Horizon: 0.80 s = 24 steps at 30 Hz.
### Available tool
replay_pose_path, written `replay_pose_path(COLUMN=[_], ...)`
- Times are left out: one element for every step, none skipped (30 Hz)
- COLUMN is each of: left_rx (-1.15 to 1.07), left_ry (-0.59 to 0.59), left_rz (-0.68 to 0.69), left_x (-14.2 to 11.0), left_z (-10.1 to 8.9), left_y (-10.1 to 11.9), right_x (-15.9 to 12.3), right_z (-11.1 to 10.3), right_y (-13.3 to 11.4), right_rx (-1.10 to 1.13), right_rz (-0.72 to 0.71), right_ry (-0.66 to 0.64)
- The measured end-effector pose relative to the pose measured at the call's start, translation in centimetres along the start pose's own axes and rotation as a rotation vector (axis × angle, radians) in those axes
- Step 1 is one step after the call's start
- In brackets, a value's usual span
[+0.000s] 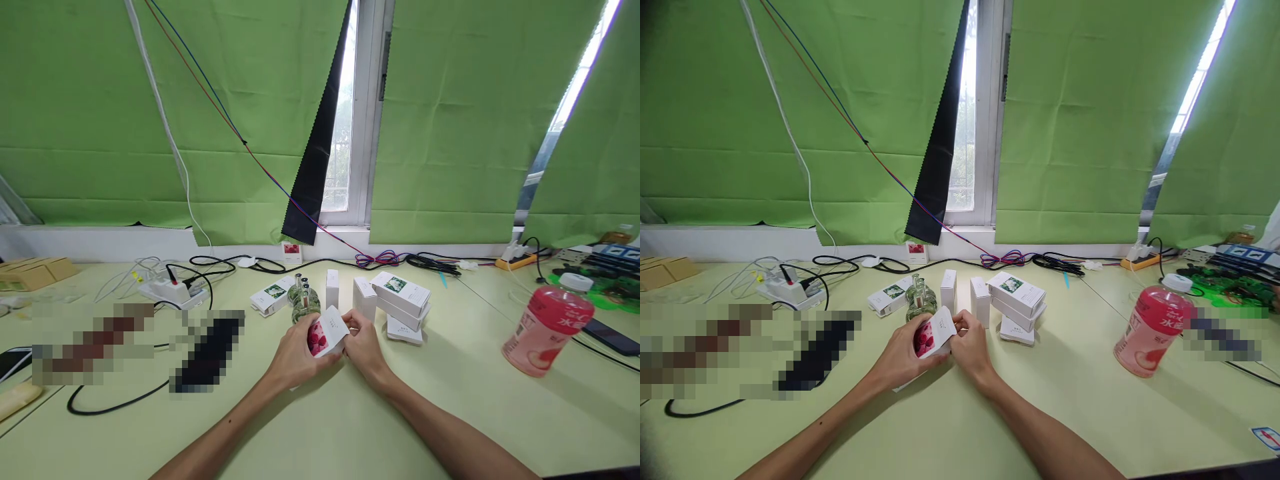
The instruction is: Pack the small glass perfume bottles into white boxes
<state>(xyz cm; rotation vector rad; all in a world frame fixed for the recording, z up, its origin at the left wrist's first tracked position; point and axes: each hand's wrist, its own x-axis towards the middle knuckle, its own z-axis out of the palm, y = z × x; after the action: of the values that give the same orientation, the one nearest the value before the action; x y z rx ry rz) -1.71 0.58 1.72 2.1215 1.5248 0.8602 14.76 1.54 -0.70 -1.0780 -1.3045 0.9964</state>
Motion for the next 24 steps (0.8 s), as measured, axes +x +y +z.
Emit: replay_pose_path(left_rx=[0.001,0.003,0.005,0.006,0.006,0.004,0.001,-0.002,-0.004,-0.005,-0.005,-0.006,-0.007,-0.01,-0.015,-0.02,-0.024,-0.027,-0.029,-0.03,-0.03,-0.03,-0.03,-0.027], left_ry=[-0.005,-0.01,-0.014,-0.017,-0.02,-0.024,-0.029,-0.033,-0.037,-0.04,-0.041,-0.039,-0.039,-0.037,-0.036,-0.033,-0.029,-0.026,-0.021,-0.016,-0.014,-0.013,-0.014,-0.017], left_rz=[-0.002,-0.001,0.001,0.006,0.011,0.016,0.019,0.02,0.02,0.019,0.019,0.02,0.02,0.021,0.022,0.024,0.025,0.024,0.021,0.015,0.008,0.003,-0.002,-0.006], left_x=[0.0,0.0,0.0,0.0,0.0,0.0,0.0,0.0,-0.1,-0.1,-0.1,-0.1,-0.1,-0.1,-0.1,-0.1,0.0,0.0,0.0,0.0,0.0,0.0,-0.1,-0.1], left_z=[0.0,0.0,-0.1,-0.1,-0.1,-0.1,-0.1,-0.1,-0.1,-0.1,-0.1,-0.1,0.0,0.0,0.0,0.0,0.0,0.0,0.0,0.0,0.0,0.0,-0.1,-0.1], left_y=[0.1,0.1,0.2,0.2,0.2,0.2,0.2,0.2,0.2,0.1,0.1,0.0,0.0,-0.1,-0.1,-0.1,-0.1,-0.1,-0.1,0.0,0.1,0.1,0.2,0.3], right_x=[0.0,0.1,0.1,0.2,0.2,0.3,0.3,0.3,0.3,0.3,0.3,0.3,0.3,0.3,0.4,0.4,0.5,0.5,0.5,0.6,0.6,0.6,0.6,0.6], right_z=[0.0,0.0,0.0,0.0,0.0,0.0,0.0,0.0,-0.1,-0.1,-0.1,0.0,0.0,0.0,0.0,0.0,0.0,0.0,0.0,0.0,0.0,0.0,0.0,0.0], right_y=[0.0,0.1,0.1,0.2,0.4,0.5,0.6,0.7,0.8,0.8,0.8,0.8,0.8,0.8,0.8,0.8,0.9,1.0,1.0,1.1,1.1,1.1,1.0,1.0], right_rx=[0.0,0.0,-0.001,-0.001,-0.002,-0.002,-0.005,-0.008,-0.01,-0.01,-0.009,-0.005,-0.001,0.004,0.008,0.012,0.015,0.019,0.026,0.034,0.044,0.056,0.07,0.083], right_rz=[0.003,0.006,0.007,0.006,0.004,0.001,-0.001,-0.001,-0.002,0.0,0.002,0.003,0.005,0.005,0.007,0.01,0.013,0.017,0.022,0.027,0.032,0.038,0.045,0.053], right_ry=[-0.003,-0.005,-0.007,-0.007,-0.007,-0.011,-0.007,-0.01,-0.009,-0.012,-0.016,-0.018,-0.023,-0.025,-0.029,-0.032,-0.034,-0.036,-0.038,-0.039,-0.042,-0.047,-0.05,-0.053])
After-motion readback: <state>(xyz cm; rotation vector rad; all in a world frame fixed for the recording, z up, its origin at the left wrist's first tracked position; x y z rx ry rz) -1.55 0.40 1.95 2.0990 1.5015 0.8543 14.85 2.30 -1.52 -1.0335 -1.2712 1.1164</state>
